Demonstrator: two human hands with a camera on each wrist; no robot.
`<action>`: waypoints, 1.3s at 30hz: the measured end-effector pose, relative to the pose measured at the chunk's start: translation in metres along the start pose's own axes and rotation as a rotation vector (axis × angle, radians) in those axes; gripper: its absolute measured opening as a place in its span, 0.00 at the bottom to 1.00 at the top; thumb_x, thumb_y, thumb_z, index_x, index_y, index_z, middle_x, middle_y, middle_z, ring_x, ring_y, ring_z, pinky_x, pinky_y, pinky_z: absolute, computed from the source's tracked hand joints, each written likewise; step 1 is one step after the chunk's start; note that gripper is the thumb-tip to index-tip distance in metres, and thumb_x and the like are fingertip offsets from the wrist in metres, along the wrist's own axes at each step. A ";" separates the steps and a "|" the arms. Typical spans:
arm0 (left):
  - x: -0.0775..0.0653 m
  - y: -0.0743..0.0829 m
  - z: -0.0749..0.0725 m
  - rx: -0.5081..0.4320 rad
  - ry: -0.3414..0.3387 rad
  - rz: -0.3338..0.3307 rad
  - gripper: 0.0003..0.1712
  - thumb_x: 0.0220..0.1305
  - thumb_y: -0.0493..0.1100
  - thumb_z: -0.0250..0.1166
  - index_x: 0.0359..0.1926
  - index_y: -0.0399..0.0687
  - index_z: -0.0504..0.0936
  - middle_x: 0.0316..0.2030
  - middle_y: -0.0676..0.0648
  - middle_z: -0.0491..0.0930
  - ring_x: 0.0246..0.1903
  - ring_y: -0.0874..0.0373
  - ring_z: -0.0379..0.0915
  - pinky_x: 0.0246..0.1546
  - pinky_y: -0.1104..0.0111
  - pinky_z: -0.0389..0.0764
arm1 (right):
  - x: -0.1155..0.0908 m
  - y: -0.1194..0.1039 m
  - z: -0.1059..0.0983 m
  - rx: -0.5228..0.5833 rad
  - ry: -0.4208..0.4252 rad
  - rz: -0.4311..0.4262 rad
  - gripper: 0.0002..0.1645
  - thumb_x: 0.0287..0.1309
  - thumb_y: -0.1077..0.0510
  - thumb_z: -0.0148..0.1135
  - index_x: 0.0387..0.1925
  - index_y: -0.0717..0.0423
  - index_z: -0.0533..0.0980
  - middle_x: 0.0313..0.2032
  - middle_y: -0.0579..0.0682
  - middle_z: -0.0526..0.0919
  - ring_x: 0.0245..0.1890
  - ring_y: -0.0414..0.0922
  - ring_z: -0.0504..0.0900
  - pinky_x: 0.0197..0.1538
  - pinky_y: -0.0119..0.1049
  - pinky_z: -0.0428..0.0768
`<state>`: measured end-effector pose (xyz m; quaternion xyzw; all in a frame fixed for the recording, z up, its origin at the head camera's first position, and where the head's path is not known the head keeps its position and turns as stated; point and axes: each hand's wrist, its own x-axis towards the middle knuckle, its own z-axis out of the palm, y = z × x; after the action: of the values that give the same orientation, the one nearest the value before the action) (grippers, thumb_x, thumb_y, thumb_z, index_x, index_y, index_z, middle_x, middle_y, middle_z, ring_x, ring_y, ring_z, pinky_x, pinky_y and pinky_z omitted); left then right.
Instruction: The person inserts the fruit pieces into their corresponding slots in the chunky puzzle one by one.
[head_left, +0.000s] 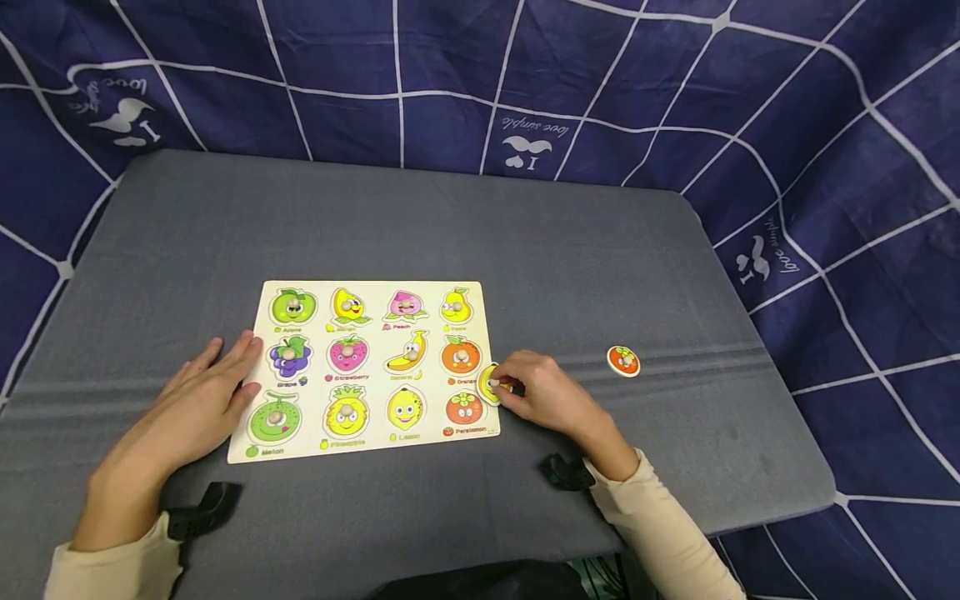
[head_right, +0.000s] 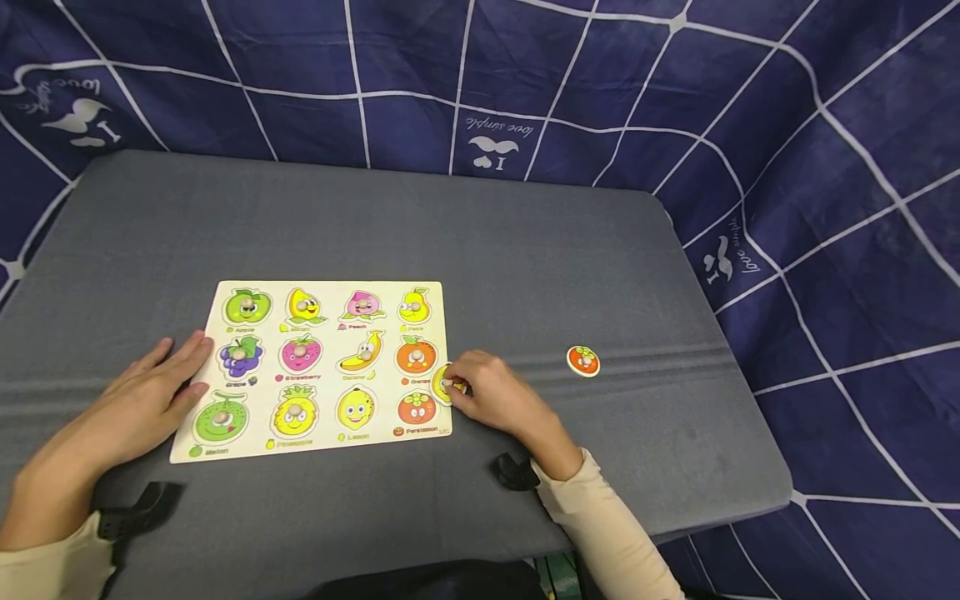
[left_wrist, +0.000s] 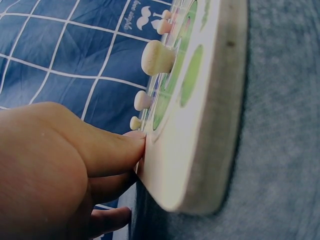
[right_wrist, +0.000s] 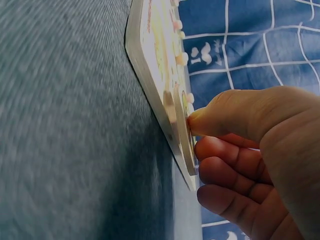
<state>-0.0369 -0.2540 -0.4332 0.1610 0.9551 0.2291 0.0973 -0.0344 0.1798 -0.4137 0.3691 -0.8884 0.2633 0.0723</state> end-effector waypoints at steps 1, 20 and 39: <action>0.000 0.000 0.000 0.000 0.001 0.001 0.35 0.75 0.38 0.53 0.74 0.28 0.50 0.73 0.29 0.46 0.71 0.25 0.34 0.64 0.30 0.39 | 0.001 -0.001 0.000 0.000 -0.005 -0.001 0.06 0.50 0.69 0.70 0.32 0.61 0.83 0.28 0.48 0.81 0.28 0.40 0.77 0.34 0.32 0.78; -0.001 -0.002 0.000 -0.003 0.008 0.000 0.35 0.75 0.38 0.53 0.74 0.29 0.50 0.73 0.29 0.46 0.71 0.25 0.34 0.64 0.30 0.38 | 0.020 -0.017 0.016 0.074 -0.087 -0.075 0.03 0.55 0.66 0.69 0.33 0.59 0.83 0.31 0.46 0.82 0.30 0.39 0.77 0.37 0.29 0.76; -0.001 -0.002 0.002 -0.010 0.010 0.006 0.35 0.74 0.37 0.53 0.74 0.29 0.50 0.74 0.29 0.46 0.71 0.25 0.33 0.64 0.31 0.37 | 0.035 -0.030 0.027 0.098 -0.139 -0.128 0.01 0.58 0.65 0.67 0.33 0.58 0.83 0.30 0.46 0.81 0.30 0.38 0.75 0.37 0.26 0.74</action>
<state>-0.0364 -0.2552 -0.4355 0.1621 0.9539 0.2347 0.0928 -0.0370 0.1267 -0.4133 0.4456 -0.8519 0.2751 0.0089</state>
